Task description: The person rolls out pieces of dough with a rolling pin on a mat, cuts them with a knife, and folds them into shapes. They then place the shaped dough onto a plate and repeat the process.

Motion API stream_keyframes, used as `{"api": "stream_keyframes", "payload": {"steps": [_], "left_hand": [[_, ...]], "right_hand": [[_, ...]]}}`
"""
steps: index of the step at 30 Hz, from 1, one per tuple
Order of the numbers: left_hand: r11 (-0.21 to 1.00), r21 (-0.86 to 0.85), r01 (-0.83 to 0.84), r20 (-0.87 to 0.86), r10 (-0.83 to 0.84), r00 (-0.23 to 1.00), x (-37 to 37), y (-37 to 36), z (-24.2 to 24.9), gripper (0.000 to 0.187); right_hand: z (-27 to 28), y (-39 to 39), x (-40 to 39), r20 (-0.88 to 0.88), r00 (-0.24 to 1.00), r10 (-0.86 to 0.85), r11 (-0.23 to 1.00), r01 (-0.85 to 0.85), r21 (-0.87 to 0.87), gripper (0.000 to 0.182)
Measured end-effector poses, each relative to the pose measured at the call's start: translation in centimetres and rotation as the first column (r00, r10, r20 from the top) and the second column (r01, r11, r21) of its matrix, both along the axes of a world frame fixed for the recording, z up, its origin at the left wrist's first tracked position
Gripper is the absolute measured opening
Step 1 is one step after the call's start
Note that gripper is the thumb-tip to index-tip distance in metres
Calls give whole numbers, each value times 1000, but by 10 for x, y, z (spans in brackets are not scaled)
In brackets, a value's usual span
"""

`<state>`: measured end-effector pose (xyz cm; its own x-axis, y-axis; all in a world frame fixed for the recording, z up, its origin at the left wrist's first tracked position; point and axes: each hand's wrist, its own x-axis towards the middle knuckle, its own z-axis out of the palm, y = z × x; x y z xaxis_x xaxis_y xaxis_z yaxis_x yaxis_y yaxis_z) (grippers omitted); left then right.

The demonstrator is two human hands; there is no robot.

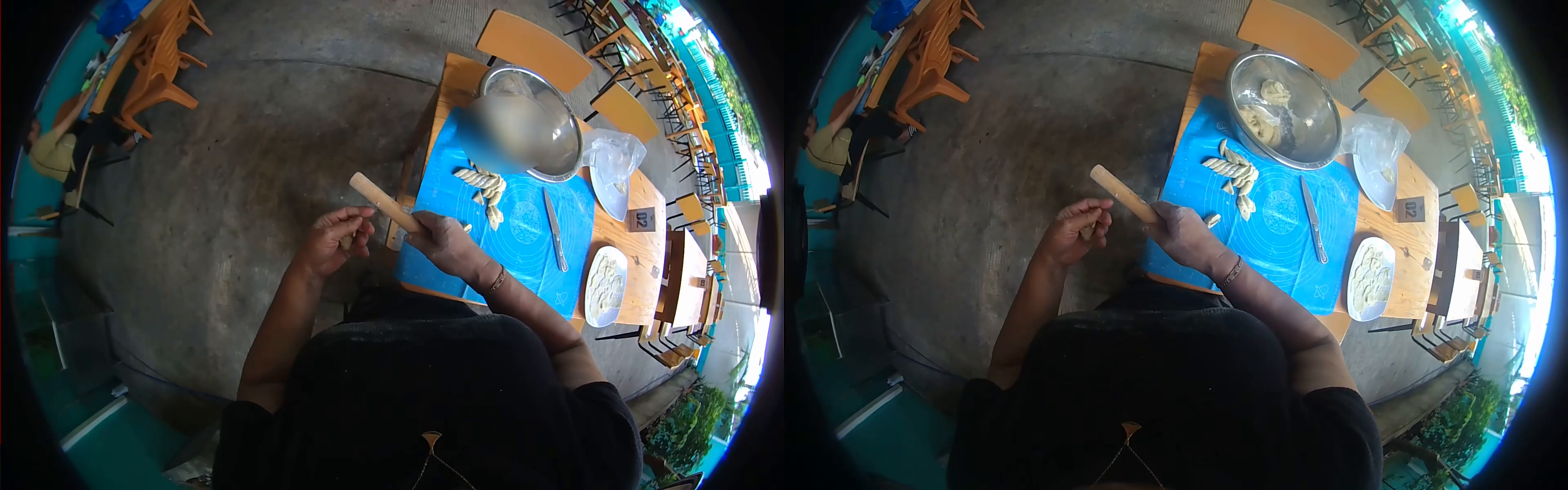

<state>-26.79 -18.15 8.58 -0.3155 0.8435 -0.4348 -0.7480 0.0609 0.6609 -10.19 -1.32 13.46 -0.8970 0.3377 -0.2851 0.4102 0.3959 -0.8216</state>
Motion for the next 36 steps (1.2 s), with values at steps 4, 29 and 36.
{"api": "stream_keyframes", "payload": {"steps": [4,29,36], "left_hand": [[998,-5,-57,-15,57,998,-11,-9,-19,21],[873,-13,-487,-833,260,488,75,68,-8,27],[979,-47,-198,63,201,978,69,67,-14,14]], "right_hand": [[5,-7,-9,5,999,40,999,-40,-8,24],[17,44,28,137,989,-57,587,144,-796,33],[17,95,65,86,987,-133,668,153,-728,31]]}}
